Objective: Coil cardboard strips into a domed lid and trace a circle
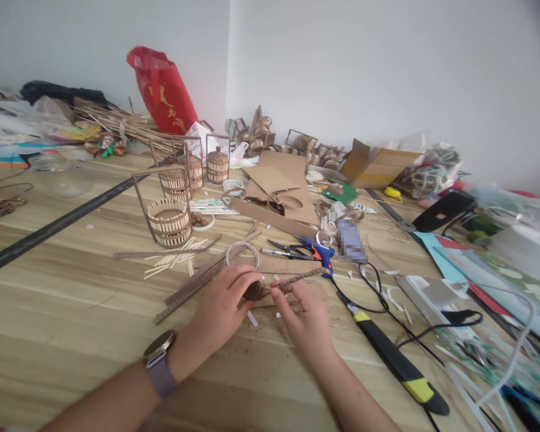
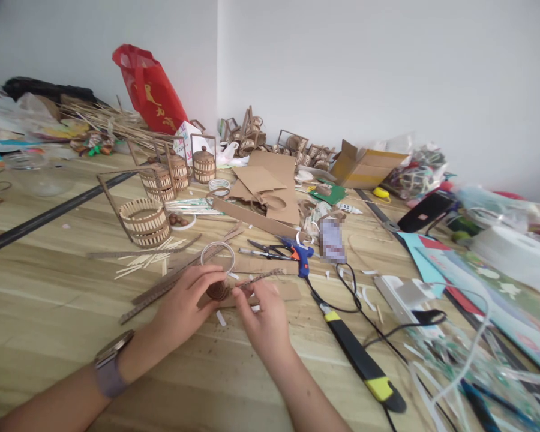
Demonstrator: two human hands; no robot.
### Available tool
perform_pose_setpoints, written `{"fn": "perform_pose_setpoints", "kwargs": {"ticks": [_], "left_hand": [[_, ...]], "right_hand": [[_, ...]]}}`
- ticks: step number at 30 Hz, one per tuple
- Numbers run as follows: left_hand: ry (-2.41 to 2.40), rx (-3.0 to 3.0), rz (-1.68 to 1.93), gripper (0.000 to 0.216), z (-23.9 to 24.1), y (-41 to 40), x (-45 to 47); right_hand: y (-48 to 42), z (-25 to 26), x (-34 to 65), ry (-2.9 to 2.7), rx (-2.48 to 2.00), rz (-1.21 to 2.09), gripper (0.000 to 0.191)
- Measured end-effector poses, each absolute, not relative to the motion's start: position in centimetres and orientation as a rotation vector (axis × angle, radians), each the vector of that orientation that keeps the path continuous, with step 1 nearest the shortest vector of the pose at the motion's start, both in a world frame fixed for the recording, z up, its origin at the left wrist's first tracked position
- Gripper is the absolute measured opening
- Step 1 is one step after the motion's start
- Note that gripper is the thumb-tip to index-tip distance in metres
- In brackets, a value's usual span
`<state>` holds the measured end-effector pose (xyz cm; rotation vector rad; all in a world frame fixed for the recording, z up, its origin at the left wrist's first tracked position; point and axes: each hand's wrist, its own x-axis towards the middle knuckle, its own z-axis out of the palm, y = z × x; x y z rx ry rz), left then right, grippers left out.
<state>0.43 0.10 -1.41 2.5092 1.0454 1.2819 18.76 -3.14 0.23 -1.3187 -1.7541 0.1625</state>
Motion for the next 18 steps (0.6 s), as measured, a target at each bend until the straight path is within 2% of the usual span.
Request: {"fn": "perform_pose_setpoints", "kwargs": {"ticks": [11,18], "left_hand": [[1.019,2.661,1.136,0.044,-1.02,-0.18,0.34],[0.982,2.74,1.077,0.041,-1.0,-0.32,0.43]], "right_hand": [[-3.06,0.44,18.67,-1.783,-1.329,0.255,0.031],[-2.89,0.49,18.48,-1.741,-1.326,0.446,0.03]]}}
